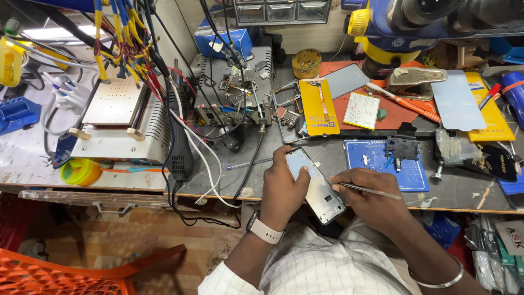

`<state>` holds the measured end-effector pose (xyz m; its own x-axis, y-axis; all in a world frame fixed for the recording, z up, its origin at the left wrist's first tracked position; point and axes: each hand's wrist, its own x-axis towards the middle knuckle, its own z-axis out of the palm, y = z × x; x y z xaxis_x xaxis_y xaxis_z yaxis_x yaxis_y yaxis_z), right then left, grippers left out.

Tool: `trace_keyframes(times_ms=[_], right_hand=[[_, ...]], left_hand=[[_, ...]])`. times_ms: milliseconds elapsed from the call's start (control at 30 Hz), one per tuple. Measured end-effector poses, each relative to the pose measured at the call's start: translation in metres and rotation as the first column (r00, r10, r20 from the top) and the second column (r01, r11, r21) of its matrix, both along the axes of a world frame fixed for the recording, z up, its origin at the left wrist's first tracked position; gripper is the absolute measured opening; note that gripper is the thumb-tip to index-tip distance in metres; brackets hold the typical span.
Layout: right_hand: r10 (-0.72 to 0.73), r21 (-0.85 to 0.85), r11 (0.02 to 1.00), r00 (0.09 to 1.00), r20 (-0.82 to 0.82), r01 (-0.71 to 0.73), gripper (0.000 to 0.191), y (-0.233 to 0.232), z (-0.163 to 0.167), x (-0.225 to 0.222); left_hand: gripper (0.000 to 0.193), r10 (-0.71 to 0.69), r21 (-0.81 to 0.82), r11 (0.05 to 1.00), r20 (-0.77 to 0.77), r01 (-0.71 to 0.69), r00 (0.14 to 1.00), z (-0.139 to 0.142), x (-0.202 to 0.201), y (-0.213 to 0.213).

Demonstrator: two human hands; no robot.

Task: The person holds a disassembled phone frame and uses a thin metal blade to scrape old adhesive and residue from the frame edges and back surface. They rotate the phone to work on different sides, occasionally setting it down and picking it back up to continue scraping.

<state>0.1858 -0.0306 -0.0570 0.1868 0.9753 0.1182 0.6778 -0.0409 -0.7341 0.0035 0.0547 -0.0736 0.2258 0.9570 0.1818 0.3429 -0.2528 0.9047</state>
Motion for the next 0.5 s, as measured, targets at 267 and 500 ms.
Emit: trace_keyframes(times_ms=[267, 500], right_hand=[[0.018, 0.123, 0.992, 0.996, -0.088, -0.007, 0.013, 0.031, 0.004, -0.012], [0.032, -0.073, 0.997, 0.999, -0.013, -0.033, 0.012, 0.037, 0.011, -0.006]], left_hand=[[0.053, -0.006, 0.085, 0.996, 0.031, 0.003, 1.0, -0.002, 0.0, 0.001], [0.054, 0.003, -0.021, 1.0, -0.043, -0.003, 0.999, -0.009, 0.0, 0.0]])
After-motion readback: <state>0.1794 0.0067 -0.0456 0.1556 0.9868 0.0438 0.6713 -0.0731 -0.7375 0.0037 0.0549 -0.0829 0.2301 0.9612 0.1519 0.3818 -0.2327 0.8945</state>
